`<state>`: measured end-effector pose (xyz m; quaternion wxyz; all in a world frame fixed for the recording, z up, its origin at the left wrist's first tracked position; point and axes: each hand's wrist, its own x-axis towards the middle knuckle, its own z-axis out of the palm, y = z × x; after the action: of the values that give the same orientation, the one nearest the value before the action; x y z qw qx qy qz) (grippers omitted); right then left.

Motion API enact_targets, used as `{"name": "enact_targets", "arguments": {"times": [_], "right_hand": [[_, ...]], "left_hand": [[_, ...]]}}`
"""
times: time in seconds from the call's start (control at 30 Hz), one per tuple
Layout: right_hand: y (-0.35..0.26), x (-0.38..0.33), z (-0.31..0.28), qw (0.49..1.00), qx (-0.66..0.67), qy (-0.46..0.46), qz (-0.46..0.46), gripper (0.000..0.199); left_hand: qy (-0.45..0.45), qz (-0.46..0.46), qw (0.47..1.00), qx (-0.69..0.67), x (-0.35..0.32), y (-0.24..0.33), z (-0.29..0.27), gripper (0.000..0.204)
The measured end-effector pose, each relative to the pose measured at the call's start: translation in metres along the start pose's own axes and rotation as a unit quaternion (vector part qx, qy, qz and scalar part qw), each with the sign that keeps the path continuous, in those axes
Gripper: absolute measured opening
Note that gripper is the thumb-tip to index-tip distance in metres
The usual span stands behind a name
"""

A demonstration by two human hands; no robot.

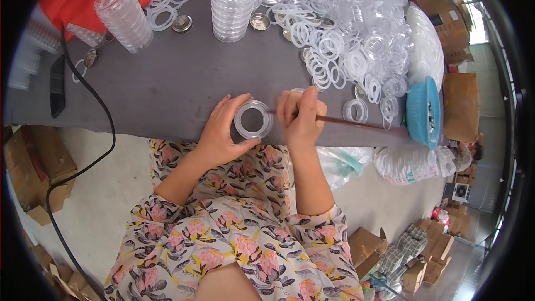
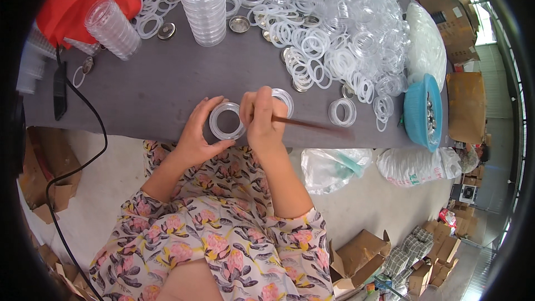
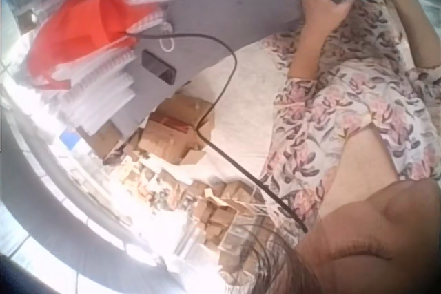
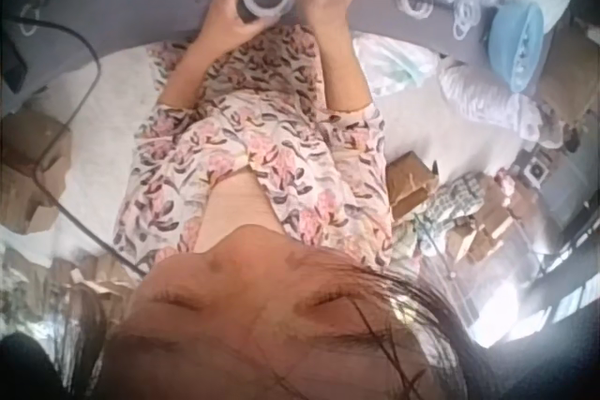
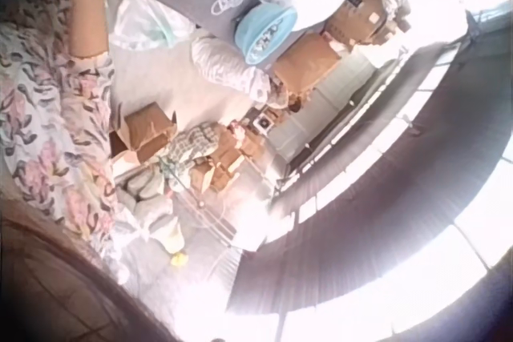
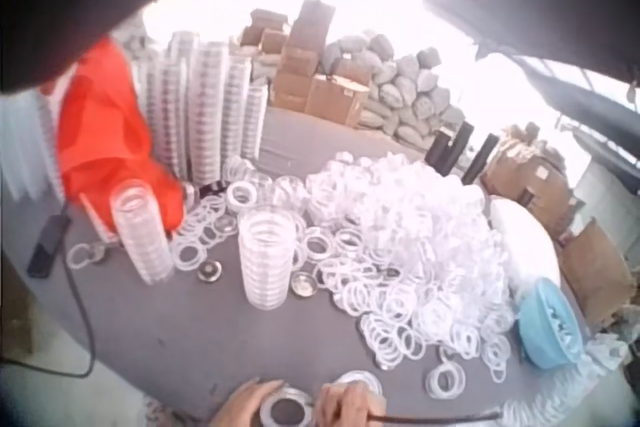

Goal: The person uses a thin wooden stick to separate and stack clear plastic rings on a table. They repeatedly pick up rings, insert the stick to lift individual pieces, and place them into a growing stack. The person also moves loose rings aside to access more items.

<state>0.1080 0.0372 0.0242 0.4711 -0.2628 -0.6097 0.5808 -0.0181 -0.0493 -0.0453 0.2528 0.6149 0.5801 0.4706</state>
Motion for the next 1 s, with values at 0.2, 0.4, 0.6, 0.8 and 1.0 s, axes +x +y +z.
{"name": "enact_targets", "arguments": {"times": [0.2,0.4,0.6,0.8,1.0], "right_hand": [[-0.003,-0.019,0.002,0.985,0.118,0.068,0.104,0.063],[0.025,-0.004,0.031,0.979,0.162,0.091,-0.079,0.055],[-0.003,-0.007,-0.019,0.956,0.128,0.189,-0.185,0.063],[-0.02,-0.023,-0.076,0.944,0.073,0.274,-0.168,0.066],[-0.025,-0.031,-0.074,0.949,0.066,0.255,-0.174,0.064]], "left_hand": [[-0.006,-0.005,1.0,-0.007,0.001,0.0,0.001,0.082],[0.007,-0.002,1.0,0.007,0.002,0.0,0.004,0.081],[0.141,-0.03,0.988,0.06,0.013,-0.017,-0.009,0.075],[0.019,0.177,0.971,0.161,0.038,0.029,0.017,0.056],[-0.085,0.197,0.951,0.221,0.044,0.019,0.058,0.029]]}}
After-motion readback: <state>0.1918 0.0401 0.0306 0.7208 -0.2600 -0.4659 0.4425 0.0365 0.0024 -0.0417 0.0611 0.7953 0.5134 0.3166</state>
